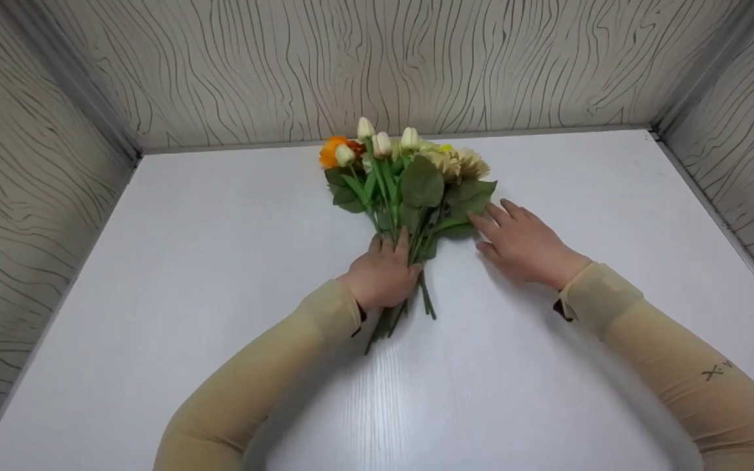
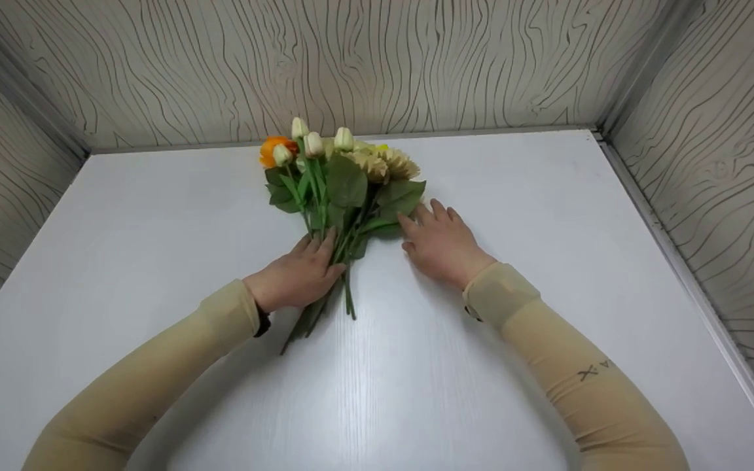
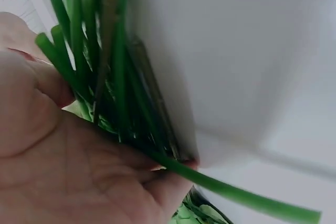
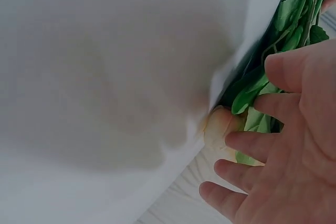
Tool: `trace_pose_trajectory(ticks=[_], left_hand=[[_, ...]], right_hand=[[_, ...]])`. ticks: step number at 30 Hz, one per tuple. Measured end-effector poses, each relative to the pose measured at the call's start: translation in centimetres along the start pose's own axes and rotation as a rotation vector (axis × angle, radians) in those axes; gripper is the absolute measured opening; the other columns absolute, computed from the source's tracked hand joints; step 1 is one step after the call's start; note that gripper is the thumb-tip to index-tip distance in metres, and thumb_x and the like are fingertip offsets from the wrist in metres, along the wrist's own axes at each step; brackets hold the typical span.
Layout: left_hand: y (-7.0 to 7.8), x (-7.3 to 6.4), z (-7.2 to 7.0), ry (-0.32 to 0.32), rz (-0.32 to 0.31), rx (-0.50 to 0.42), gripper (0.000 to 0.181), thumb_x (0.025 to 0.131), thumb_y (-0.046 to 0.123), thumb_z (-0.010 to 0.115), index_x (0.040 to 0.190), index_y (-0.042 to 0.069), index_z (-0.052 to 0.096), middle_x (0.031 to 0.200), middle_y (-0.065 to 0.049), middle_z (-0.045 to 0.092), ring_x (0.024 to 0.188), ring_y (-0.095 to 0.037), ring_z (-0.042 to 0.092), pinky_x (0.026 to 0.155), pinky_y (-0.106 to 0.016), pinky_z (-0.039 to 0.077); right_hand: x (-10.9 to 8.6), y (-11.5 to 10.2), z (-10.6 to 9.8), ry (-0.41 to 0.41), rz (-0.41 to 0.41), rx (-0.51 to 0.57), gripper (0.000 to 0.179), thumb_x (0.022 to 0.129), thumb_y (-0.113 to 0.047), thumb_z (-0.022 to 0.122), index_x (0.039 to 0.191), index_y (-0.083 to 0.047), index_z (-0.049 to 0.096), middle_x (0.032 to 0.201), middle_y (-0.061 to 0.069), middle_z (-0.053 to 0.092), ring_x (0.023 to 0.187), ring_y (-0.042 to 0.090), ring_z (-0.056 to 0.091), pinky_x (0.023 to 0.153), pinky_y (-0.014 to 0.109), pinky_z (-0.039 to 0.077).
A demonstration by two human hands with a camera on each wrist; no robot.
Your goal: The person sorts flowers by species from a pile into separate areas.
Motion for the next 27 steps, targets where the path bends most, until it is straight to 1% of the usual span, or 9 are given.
trace_pose_trajectory(ticks=[3,5,9,12,17,21,23,25,27], left_hand=[[0.5,0.1,-0.1,0.019,0.042,0.075,0.061,0.113,0.037,0.027,0.158,-0.004,0.027,0.165,-0.023,0.022,0.146,-0.046,0.033,0.121,-0.050,0.026],[0.5,0.1,-0.1,0.019,0.042,0.082,0.062,0.113,0.038,0.027,0.159,-0.003,0.026,0.166,-0.022,0.023,0.146,-0.045,0.034,0.121,-0.049,0.026],[-0.2,-0.3,-0.1,0.025,0.014,0.040,0.065,0.113,0.042,0.026,0.161,-0.002,0.019,0.166,-0.019,0.025,0.146,-0.042,0.034,0.121,-0.046,0.027],[-0.7,-0.7,-0.1,0.031,-0.002,0.012,0.067,0.112,0.044,0.027,0.162,0.001,0.017,0.165,-0.019,0.028,0.147,-0.040,0.033,0.121,-0.043,0.028],[-0.9,-1.2,-0.2,0.015,-0.023,-0.020,0.067,0.112,0.046,0.026,0.163,0.005,0.015,0.164,-0.017,0.031,0.149,-0.037,0.031,0.121,-0.040,0.026],[-0.5,-1.5,-0.4,0.022,0.019,0.069,0.063,0.113,0.043,0.023,0.162,0.004,0.021,0.166,-0.014,0.028,0.149,-0.035,0.032,0.121,-0.041,0.026],[-0.5,-1.6,-0.5,0.031,0.019,0.076,0.063,0.113,0.044,0.023,0.162,0.004,0.022,0.165,-0.013,0.029,0.148,-0.035,0.034,0.121,-0.041,0.028],[-0.6,-1.7,-0.7,0.036,0.008,0.056,0.064,0.113,0.045,0.023,0.162,0.005,0.022,0.165,-0.013,0.031,0.148,-0.035,0.034,0.120,-0.040,0.030],[-1.0,-1.8,-0.9,0.043,-0.019,0.000,0.066,0.112,0.047,0.024,0.163,0.006,0.019,0.163,-0.014,0.034,0.148,-0.035,0.034,0.119,-0.038,0.031]], right_hand=[[0.3,-0.2,-0.2,0.007,0.036,0.007,0.057,0.108,-0.029,0.050,0.155,0.001,0.038,0.158,0.034,0.031,0.145,0.055,0.024,0.116,0.065,0.024],[0.5,-0.4,-0.3,0.013,0.062,0.007,0.057,0.108,-0.030,0.051,0.154,0.002,0.040,0.157,0.034,0.032,0.144,0.056,0.025,0.116,0.066,0.025],[0.7,-1.0,-0.4,0.009,0.113,0.009,0.060,0.108,-0.033,0.051,0.153,0.004,0.040,0.156,0.035,0.032,0.144,0.057,0.023,0.116,0.066,0.024],[0.8,-1.8,-0.6,0.014,0.125,-0.003,0.061,0.108,-0.034,0.051,0.152,0.006,0.040,0.154,0.036,0.034,0.143,0.058,0.024,0.116,0.065,0.023],[0.9,-2.4,-1.1,0.007,0.136,-0.004,0.060,0.108,-0.033,0.051,0.150,0.008,0.041,0.151,0.037,0.037,0.141,0.059,0.027,0.117,0.063,0.023],[1.3,-2.7,-1.4,-0.011,0.177,0.033,0.060,0.108,-0.035,0.049,0.149,0.009,0.042,0.149,0.039,0.038,0.141,0.060,0.025,0.117,0.064,0.022],[1.5,-2.9,-1.6,-0.006,0.194,0.048,0.061,0.108,-0.035,0.050,0.147,0.010,0.043,0.147,0.040,0.039,0.141,0.060,0.025,0.117,0.064,0.022],[1.7,-3.0,-1.8,0.000,0.208,0.058,0.061,0.108,-0.036,0.050,0.146,0.012,0.044,0.145,0.042,0.040,0.140,0.061,0.025,0.116,0.065,0.023],[1.9,-3.1,-1.8,0.001,0.226,0.069,0.064,0.108,-0.037,0.050,0.145,0.013,0.043,0.145,0.042,0.039,0.140,0.062,0.025,0.115,0.067,0.024]])
Point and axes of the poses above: each hand's wrist, its own x-axis towards the middle knuckle, its own z-axis out of the palm, y = z × x, the point moved 9 cm from there along x, towards the middle knuckle
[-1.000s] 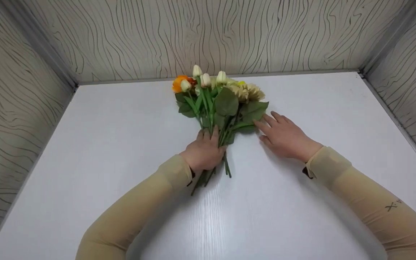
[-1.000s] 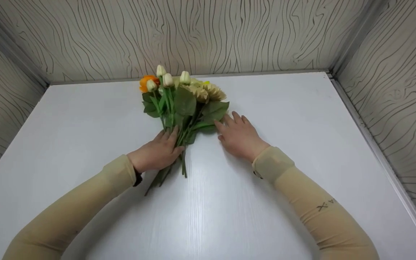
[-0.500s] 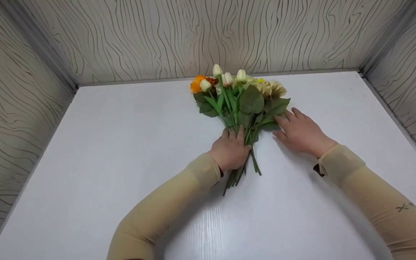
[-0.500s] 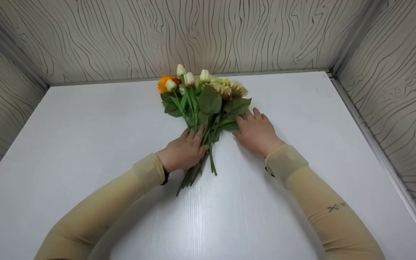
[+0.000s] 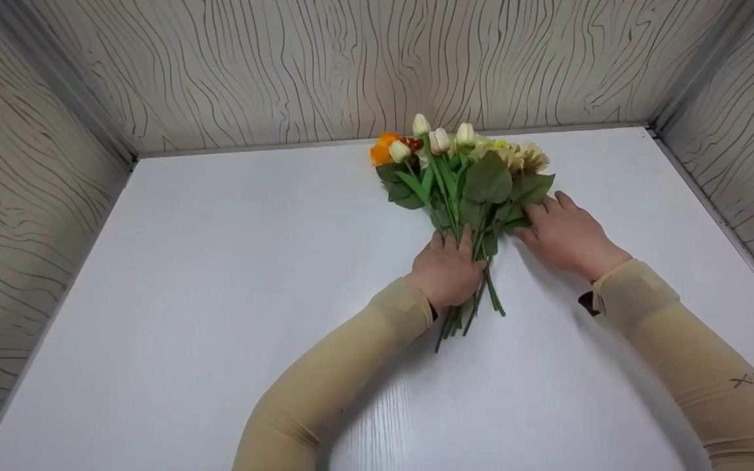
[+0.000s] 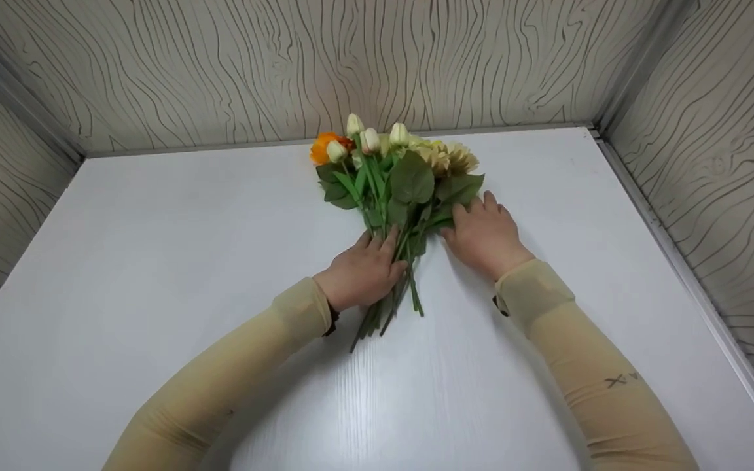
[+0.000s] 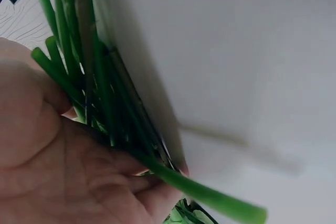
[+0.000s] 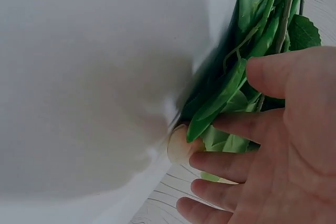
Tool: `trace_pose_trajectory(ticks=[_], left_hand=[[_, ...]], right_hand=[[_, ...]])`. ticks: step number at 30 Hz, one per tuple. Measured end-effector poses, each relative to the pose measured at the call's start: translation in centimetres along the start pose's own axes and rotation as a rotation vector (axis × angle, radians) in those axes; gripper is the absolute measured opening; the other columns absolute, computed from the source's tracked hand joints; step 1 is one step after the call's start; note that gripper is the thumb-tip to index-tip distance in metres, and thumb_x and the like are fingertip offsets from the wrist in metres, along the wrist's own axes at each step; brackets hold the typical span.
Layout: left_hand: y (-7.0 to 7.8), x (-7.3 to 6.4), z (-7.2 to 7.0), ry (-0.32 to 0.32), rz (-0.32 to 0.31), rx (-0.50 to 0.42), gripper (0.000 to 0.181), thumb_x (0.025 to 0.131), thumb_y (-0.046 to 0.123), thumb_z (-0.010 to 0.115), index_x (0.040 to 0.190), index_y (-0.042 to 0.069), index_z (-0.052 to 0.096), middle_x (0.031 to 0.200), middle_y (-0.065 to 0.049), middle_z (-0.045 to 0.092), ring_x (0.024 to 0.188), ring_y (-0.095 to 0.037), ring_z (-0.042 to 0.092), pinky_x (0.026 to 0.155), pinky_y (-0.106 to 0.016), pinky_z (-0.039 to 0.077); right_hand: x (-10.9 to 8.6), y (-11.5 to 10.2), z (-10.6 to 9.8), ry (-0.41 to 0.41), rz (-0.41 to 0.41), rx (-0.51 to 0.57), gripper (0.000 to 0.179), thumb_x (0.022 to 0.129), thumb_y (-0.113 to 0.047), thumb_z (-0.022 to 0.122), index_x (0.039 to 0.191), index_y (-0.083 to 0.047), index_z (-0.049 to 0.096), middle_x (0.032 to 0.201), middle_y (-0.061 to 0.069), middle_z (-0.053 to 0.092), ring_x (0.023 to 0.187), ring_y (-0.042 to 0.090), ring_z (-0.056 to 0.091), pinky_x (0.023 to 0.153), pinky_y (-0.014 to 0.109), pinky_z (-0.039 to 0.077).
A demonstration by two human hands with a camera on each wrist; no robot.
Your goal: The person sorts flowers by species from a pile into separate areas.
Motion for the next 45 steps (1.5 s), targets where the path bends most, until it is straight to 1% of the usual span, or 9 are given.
trace_pose_trajectory(ticks=[12,22,27,30,35,39,41,43,45], left_hand=[[-0.3,0.3,-0.3,0.011,-0.040,-0.140,0.070,0.110,0.053,0.027,0.164,0.010,0.017,0.163,-0.014,0.034,0.149,-0.035,0.032,0.119,-0.038,0.031],[-3.2,-2.3,-0.9,0.005,0.030,-0.256,0.071,0.108,0.059,0.028,0.166,0.019,0.016,0.168,-0.013,0.021,0.154,-0.034,0.020,0.123,-0.046,0.021],[-5.0,-3.5,-0.9,0.019,0.036,-0.295,0.070,0.109,0.055,0.031,0.166,0.017,0.016,0.169,-0.015,0.018,0.154,-0.036,0.019,0.123,-0.048,0.019],[-5.1,-3.9,-0.5,0.007,0.056,-0.306,0.069,0.111,0.052,0.031,0.165,0.014,0.015,0.168,-0.016,0.019,0.154,-0.035,0.019,0.124,-0.047,0.019],[-3.9,-4.0,0.6,-0.059,0.136,-0.295,0.064,0.112,0.045,0.031,0.164,0.010,0.018,0.169,-0.012,0.020,0.155,-0.030,0.018,0.124,-0.045,0.018],[-3.2,-4.0,1.1,-0.082,0.219,-0.257,0.060,0.113,0.040,0.030,0.164,0.009,0.022,0.168,-0.009,0.022,0.155,-0.029,0.018,0.124,-0.043,0.018],[-3.0,-4.2,1.1,-0.082,0.288,-0.164,0.058,0.114,0.037,0.029,0.163,0.006,0.023,0.168,-0.011,0.022,0.154,-0.029,0.019,0.124,-0.040,0.017],[-3.2,-4.6,0.9,-0.086,0.324,-0.152,0.057,0.114,0.035,0.029,0.162,0.005,0.024,0.167,-0.011,0.024,0.154,-0.028,0.020,0.124,-0.036,0.016],[-3.4,-5.0,0.8,-0.103,0.337,-0.166,0.056,0.114,0.033,0.030,0.161,0.004,0.026,0.166,-0.012,0.026,0.154,-0.027,0.021,0.124,-0.033,0.014]], right_hand=[[0.1,0.5,0.3,0.003,0.035,0.037,0.071,0.108,-0.043,0.047,0.148,0.014,0.037,0.152,0.041,0.030,0.141,0.062,0.021,0.115,0.069,0.021],[-0.6,0.7,0.1,-0.013,0.076,0.068,0.063,0.110,-0.039,0.042,0.152,0.008,0.039,0.152,0.036,0.036,0.141,0.060,0.024,0.112,0.070,0.025],[-1.1,0.0,-0.9,0.082,0.072,0.147,0.044,0.109,-0.031,0.043,0.126,0.006,0.060,0.129,0.030,0.057,0.124,0.053,0.046,0.098,0.067,0.040],[-1.3,-0.9,-1.2,0.138,0.059,0.218,0.040,0.108,-0.031,0.045,0.118,0.004,0.062,0.117,0.026,0.060,0.114,0.049,0.053,0.090,0.064,0.044],[-1.0,-3.5,-1.1,0.233,-0.010,0.287,0.049,0.106,-0.035,0.054,0.138,0.003,0.053,0.130,0.025,0.052,0.119,0.044,0.051,0.094,0.061,0.045],[-0.3,-5.7,-1.5,0.359,-0.109,0.212,0.049,0.103,-0.032,0.063,0.140,-0.001,0.053,0.135,0.025,0.047,0.125,0.043,0.046,0.099,0.061,0.043],[0.2,-6.5,-1.7,0.402,-0.159,0.162,0.048,0.103,-0.030,0.063,0.141,-0.004,0.053,0.141,0.025,0.045,0.131,0.044,0.042,0.102,0.062,0.041],[0.8,-7.2,-1.5,0.392,-0.209,0.131,0.051,0.104,-0.033,0.061,0.148,-0.009,0.050,0.151,0.023,0.039,0.138,0.047,0.037,0.106,0.065,0.037],[1.5,-7.8,-0.8,0.324,-0.256,0.102,0.055,0.106,-0.041,0.054,0.156,-0.019,0.044,0.162,0.019,0.028,0.143,0.052,0.029,0.111,0.068,0.029]])
Point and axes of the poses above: each hand's wrist, its own x-axis towards the middle knuckle, its own z-axis out of the palm, y = z × x, the point moved 9 cm from there along x, towards the middle knuckle
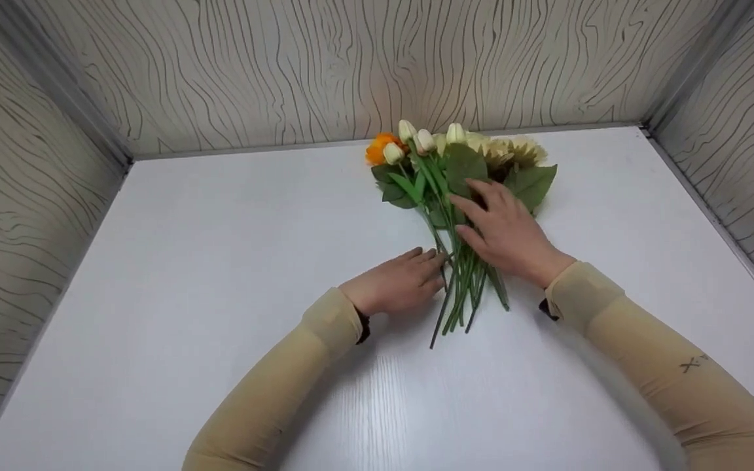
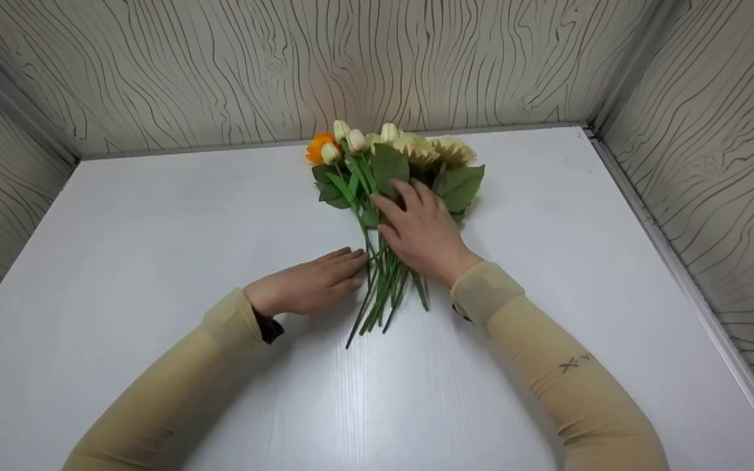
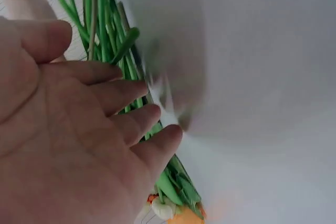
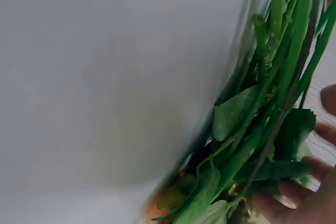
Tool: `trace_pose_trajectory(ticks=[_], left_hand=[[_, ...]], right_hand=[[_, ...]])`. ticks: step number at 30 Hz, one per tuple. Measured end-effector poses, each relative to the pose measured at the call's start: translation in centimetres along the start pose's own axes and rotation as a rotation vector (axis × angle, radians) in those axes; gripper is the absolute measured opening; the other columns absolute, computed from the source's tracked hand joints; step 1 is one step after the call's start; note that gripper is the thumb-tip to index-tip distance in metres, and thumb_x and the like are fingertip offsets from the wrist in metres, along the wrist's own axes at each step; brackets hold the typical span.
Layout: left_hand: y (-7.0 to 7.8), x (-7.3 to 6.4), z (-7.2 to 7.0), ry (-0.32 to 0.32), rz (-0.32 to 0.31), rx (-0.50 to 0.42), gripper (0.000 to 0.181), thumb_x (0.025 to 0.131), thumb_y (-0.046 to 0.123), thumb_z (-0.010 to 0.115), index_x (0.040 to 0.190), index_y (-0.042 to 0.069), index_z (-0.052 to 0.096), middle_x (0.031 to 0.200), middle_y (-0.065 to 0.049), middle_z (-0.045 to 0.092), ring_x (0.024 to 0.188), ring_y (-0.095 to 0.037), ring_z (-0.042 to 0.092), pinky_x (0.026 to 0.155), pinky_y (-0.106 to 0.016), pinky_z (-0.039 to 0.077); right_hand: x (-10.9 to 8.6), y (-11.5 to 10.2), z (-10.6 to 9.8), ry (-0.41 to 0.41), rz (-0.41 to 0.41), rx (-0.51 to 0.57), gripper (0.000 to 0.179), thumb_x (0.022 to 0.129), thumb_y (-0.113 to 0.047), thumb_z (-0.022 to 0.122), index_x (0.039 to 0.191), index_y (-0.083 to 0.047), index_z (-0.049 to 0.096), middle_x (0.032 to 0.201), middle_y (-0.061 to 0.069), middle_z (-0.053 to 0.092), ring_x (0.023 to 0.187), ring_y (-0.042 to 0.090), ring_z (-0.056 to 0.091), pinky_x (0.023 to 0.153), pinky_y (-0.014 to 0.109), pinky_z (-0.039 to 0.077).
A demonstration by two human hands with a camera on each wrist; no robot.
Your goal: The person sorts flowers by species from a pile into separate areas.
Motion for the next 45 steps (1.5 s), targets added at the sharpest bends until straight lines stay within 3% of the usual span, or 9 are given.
trace_pose_trajectory(ticks=[3,7,11,16,21,31,40,45], left_hand=[[-0.6,-0.9,-0.2,0.007,-0.038,-0.077,0.055,0.114,0.035,0.031,0.161,0.006,0.030,0.165,-0.012,0.030,0.154,-0.028,0.023,0.124,-0.033,0.016],[-1.9,-2.2,-0.6,0.065,-0.098,-0.013,0.055,0.113,0.037,0.033,0.161,0.010,0.032,0.165,-0.012,0.029,0.153,-0.030,0.023,0.124,-0.042,0.019],[-4.1,-3.5,-1.1,0.139,-0.176,0.006,0.058,0.112,0.041,0.035,0.163,0.014,0.029,0.167,-0.012,0.024,0.154,-0.031,0.019,0.124,-0.050,0.016],[-5.9,-4.1,-1.0,0.175,-0.229,-0.018,0.063,0.111,0.048,0.035,0.164,0.016,0.025,0.169,-0.012,0.018,0.155,-0.032,0.015,0.124,-0.053,0.013],[-5.9,-4.4,-0.9,0.185,-0.230,-0.036,0.066,0.110,0.051,0.036,0.165,0.018,0.021,0.170,-0.011,0.014,0.156,-0.032,0.012,0.124,-0.055,0.009],[-5.3,-5.3,-1.2,0.200,-0.220,-0.048,0.068,0.109,0.054,0.035,0.165,0.018,0.019,0.170,-0.011,0.012,0.156,-0.032,0.011,0.123,-0.056,0.008],[-5.2,-5.4,-1.2,0.208,-0.203,-0.053,0.068,0.109,0.055,0.033,0.165,0.019,0.018,0.170,-0.011,0.012,0.156,-0.031,0.009,0.123,-0.057,0.008],[-5.1,-5.3,-1.1,0.200,-0.200,-0.062,0.069,0.109,0.055,0.034,0.165,0.019,0.019,0.170,-0.012,0.012,0.156,-0.031,0.009,0.123,-0.057,0.007]], right_hand=[[0.5,-0.5,1.8,-0.145,-0.049,-0.023,0.059,0.107,-0.053,0.044,0.161,-0.031,0.033,0.170,0.012,0.009,0.145,0.060,0.018,0.114,0.073,0.016],[0.8,-1.2,3.5,-0.278,-0.076,-0.071,0.057,0.107,-0.058,0.037,0.160,-0.036,0.035,0.172,0.008,0.001,0.143,0.064,0.015,0.114,0.076,0.007],[0.8,-1.6,4.1,-0.322,-0.078,-0.107,0.053,0.108,-0.056,0.037,0.158,-0.037,0.040,0.172,0.008,0.005,0.143,0.064,0.018,0.113,0.077,0.005],[0.1,-0.7,3.9,-0.327,-0.057,-0.100,0.052,0.108,-0.055,0.039,0.157,-0.036,0.042,0.171,0.008,0.010,0.142,0.063,0.020,0.111,0.079,0.004],[-1.2,1.9,3.2,-0.325,-0.031,-0.076,0.052,0.108,-0.054,0.040,0.157,-0.036,0.042,0.171,0.008,0.011,0.144,0.063,0.017,0.110,0.079,0.001],[-4.6,8.6,0.7,-0.363,0.107,-0.014,0.052,0.109,-0.051,0.041,0.157,-0.032,0.042,0.170,0.013,0.011,0.141,0.068,0.012,0.107,0.082,-0.005],[-8.3,14.8,-1.4,-0.352,0.153,-0.048,0.051,0.109,-0.047,0.044,0.155,-0.026,0.047,0.170,0.015,0.012,0.142,0.068,0.010,0.107,0.082,-0.004],[-9.2,16.7,-1.9,-0.356,0.175,-0.057,0.052,0.109,-0.048,0.042,0.156,-0.025,0.047,0.170,0.015,0.011,0.141,0.068,0.009,0.108,0.080,-0.006]])
Point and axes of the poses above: each hand's wrist, its own x-axis towards the middle knuckle, its own z-axis out of the palm, y = z × x, the point moved 9 cm from there along x, towards the middle knuckle
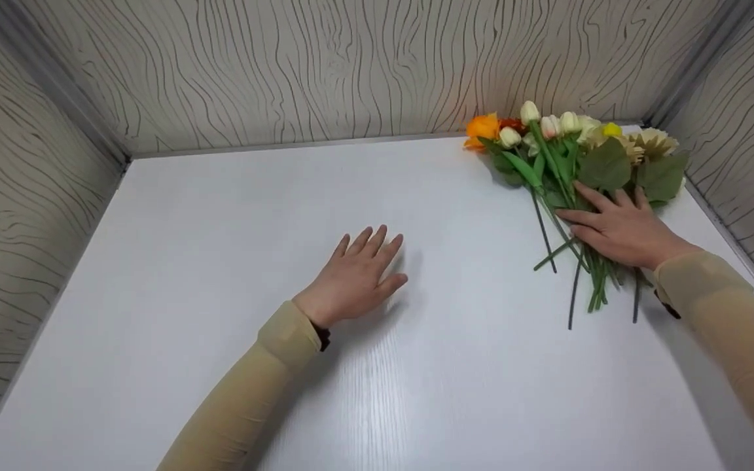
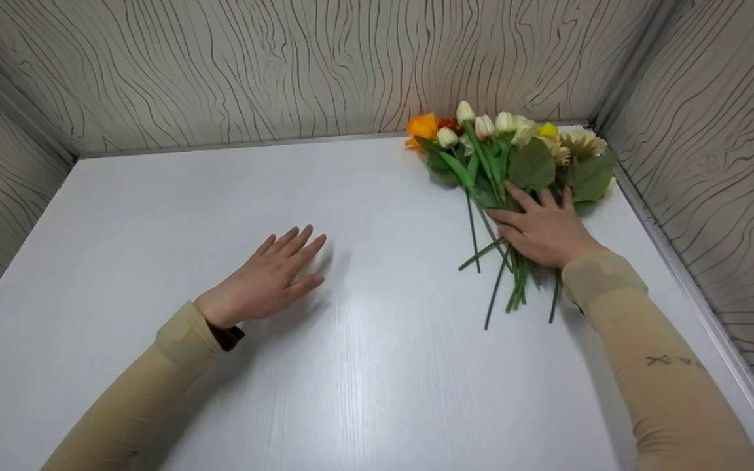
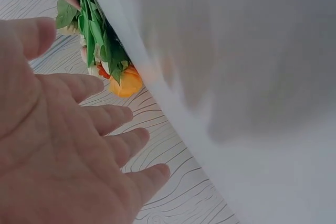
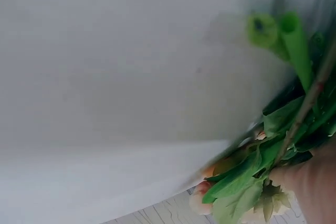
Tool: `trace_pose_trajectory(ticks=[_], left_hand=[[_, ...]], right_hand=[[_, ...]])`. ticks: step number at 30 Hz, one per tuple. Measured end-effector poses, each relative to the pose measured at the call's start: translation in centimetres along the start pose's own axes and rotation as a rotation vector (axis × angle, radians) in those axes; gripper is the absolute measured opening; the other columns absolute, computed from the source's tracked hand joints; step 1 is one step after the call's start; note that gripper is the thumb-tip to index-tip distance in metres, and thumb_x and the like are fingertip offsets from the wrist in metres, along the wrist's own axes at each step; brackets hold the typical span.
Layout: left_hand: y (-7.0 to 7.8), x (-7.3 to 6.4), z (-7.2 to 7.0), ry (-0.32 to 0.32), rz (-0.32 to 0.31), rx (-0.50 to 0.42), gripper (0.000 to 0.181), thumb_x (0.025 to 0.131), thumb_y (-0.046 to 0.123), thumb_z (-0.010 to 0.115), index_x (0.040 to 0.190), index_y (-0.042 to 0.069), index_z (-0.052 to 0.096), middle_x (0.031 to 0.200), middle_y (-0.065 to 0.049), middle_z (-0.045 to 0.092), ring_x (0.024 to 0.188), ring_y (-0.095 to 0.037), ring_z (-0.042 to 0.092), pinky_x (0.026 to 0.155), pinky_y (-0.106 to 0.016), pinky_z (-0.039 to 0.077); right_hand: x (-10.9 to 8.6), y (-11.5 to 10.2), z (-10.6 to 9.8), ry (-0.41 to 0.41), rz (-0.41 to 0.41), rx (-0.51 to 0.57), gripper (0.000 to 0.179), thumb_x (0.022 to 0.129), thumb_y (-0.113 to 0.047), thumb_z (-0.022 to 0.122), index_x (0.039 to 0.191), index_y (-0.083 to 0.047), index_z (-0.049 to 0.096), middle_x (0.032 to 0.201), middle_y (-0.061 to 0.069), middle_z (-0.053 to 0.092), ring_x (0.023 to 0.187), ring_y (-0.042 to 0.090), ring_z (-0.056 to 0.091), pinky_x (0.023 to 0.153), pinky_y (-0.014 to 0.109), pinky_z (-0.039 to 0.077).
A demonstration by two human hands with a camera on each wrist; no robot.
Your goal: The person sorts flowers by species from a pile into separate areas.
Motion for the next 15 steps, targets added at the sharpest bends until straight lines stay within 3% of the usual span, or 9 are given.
trace_pose_trajectory(ticks=[7,11,13,15], left_hand=[[-0.2,0.0,-0.3,0.013,0.000,-0.005,0.070,0.109,0.056,0.035,0.165,0.018,0.020,0.170,-0.012,0.012,0.156,-0.032,0.009,0.123,-0.058,0.008],[-0.6,0.0,-0.7,0.022,-0.014,-0.001,0.070,0.109,0.056,0.035,0.165,0.018,0.019,0.170,-0.011,0.012,0.156,-0.031,0.008,0.123,-0.058,0.008],[-0.9,0.0,-1.0,0.026,-0.029,-0.001,0.070,0.109,0.056,0.034,0.165,0.019,0.017,0.170,-0.010,0.010,0.157,-0.030,0.007,0.123,-0.057,0.007],[-1.2,0.0,-1.4,0.041,-0.040,-0.008,0.070,0.109,0.055,0.035,0.165,0.019,0.018,0.170,-0.010,0.010,0.157,-0.030,0.006,0.123,-0.056,0.006]], right_hand=[[-0.3,-0.4,-1.0,-0.006,0.051,0.120,0.053,0.108,-0.049,0.044,0.152,-0.020,0.052,0.170,0.016,0.008,0.141,0.070,-0.004,0.110,0.078,-0.008],[-1.0,-1.4,-3.3,0.101,0.097,0.210,0.048,0.107,-0.042,0.053,0.142,-0.010,0.062,0.169,0.018,0.011,0.143,0.064,-0.014,0.110,0.078,-0.006],[-1.2,-2.2,-4.7,0.192,0.116,0.214,0.042,0.107,-0.034,0.054,0.135,-0.005,0.067,0.166,0.021,0.022,0.147,0.061,-0.005,0.112,0.077,0.002],[-1.1,-3.1,-5.8,0.273,0.131,0.225,0.036,0.106,-0.026,0.055,0.127,-0.001,0.070,0.156,0.024,0.040,0.146,0.057,0.016,0.112,0.075,0.017]])
Point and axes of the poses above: each hand's wrist, its own x-axis towards the middle knuckle, its own z-axis out of the palm, y = z × x, the point moved 9 cm from there along x, towards the middle knuckle
